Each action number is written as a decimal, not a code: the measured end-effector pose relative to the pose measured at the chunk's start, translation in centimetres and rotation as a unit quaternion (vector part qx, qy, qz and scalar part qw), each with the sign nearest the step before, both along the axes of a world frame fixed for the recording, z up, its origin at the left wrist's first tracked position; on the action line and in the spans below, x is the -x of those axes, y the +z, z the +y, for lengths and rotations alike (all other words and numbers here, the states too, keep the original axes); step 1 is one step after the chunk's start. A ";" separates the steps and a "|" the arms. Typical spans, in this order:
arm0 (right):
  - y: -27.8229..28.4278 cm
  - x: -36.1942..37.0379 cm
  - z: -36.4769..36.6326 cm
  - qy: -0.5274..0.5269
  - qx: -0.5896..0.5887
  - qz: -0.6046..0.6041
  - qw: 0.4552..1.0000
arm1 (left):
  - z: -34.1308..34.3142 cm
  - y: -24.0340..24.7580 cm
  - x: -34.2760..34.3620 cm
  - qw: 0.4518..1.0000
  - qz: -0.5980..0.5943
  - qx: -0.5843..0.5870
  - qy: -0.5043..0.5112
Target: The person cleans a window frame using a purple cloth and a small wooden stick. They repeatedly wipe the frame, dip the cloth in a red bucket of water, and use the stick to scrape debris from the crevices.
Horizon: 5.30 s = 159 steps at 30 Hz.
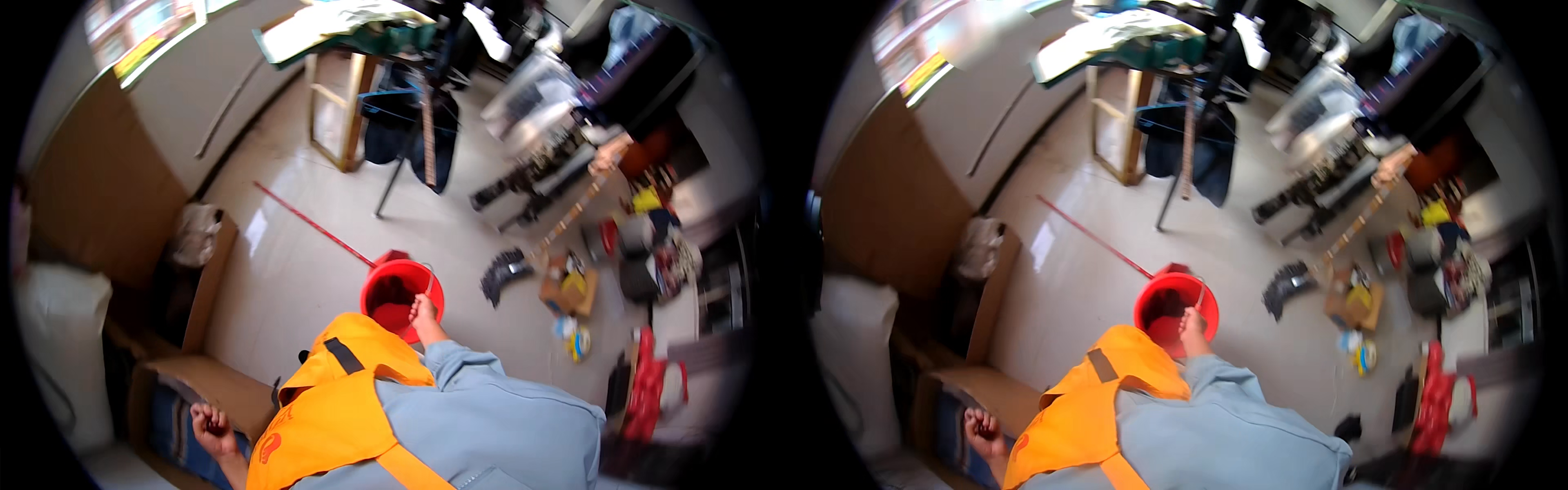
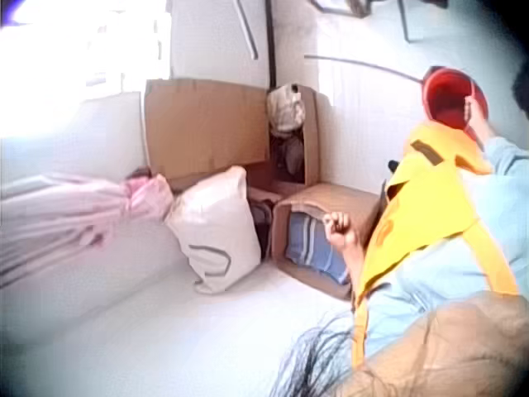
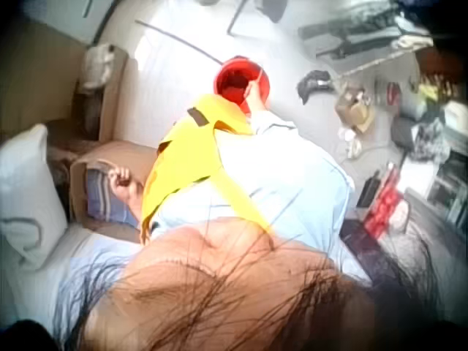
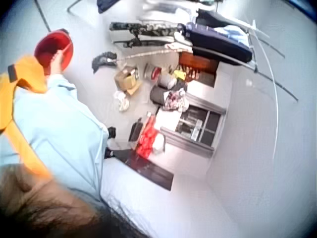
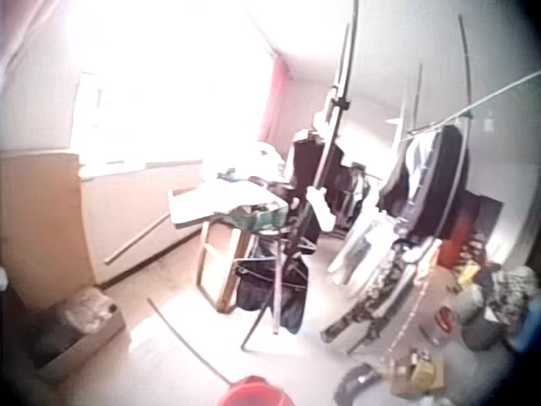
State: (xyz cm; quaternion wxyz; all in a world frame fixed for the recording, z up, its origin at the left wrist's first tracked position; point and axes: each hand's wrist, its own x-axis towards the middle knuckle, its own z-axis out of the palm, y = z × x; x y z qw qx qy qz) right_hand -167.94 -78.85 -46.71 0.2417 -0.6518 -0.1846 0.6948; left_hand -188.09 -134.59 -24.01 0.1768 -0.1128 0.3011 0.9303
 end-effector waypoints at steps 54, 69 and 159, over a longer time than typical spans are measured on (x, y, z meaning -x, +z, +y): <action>-6.7 39.3 -8.6 -0.186 -0.045 -0.049 0.980 | 1.6 -3.3 64.9 0.970 -0.127 0.019 -0.205; -8.7 66.3 5.9 0.052 0.101 -0.093 0.989 | 21.3 -1.9 79.4 0.970 -0.084 0.109 -0.202; 14.0 117.8 32.9 0.392 -0.649 -0.002 0.652 | 37.6 -15.0 86.4 0.930 -0.200 0.051 -0.305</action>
